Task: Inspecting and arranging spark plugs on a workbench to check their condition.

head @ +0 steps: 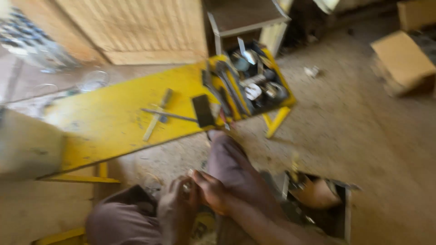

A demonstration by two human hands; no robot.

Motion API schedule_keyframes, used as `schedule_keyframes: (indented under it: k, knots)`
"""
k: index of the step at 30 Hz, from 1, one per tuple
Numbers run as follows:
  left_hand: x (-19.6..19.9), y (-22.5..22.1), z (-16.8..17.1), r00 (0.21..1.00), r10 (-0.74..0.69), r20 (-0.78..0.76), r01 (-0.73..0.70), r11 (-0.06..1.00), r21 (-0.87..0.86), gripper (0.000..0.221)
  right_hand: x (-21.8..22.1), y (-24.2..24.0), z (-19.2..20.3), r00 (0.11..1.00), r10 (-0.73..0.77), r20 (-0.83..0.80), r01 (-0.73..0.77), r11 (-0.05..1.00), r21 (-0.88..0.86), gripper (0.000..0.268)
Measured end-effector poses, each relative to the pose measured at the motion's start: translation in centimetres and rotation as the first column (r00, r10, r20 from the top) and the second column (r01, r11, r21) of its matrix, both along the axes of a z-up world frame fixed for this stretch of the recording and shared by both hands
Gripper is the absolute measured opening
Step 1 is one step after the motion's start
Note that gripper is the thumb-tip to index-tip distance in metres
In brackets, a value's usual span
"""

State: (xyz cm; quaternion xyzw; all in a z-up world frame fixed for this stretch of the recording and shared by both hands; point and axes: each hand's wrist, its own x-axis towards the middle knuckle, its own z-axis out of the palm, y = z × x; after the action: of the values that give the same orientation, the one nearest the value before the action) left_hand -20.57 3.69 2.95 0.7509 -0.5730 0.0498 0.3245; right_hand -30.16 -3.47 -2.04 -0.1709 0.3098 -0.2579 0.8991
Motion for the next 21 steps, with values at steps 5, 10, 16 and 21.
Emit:
schedule_keyframes:
  k: [5,10,16,21]
  knots:
    - [-4.6,2.3,5.1,0.953,-0.187,-0.238,0.167,0.981,-0.1,0.023,-3.6,-0.1,3.0,0.991,-0.112,-0.07,0.101,0.983,-0.152,0.031]
    - [-6.4,4.3,8.5,0.86,-0.113,-0.498,0.115,0.993,-0.026,0.031,-14.2,-2.1,8.1,0.985,-0.167,-0.037,0.128,0.863,-0.488,0.073]
    - [-7.3,4.6,9.0,0.804,-0.004,-0.594,0.022,1.0,0.023,0.025,-28.4,-2.4,4.3,0.725,-0.194,-0.661,-0.12,0.909,-0.398,0.037]
    - [-7.7,4.1,8.1,0.777,0.034,-0.629,0.045,0.993,0.109,0.024,-33.4,2.4,-6.5,0.518,0.116,-0.848,-0.067,0.993,0.094,0.065]
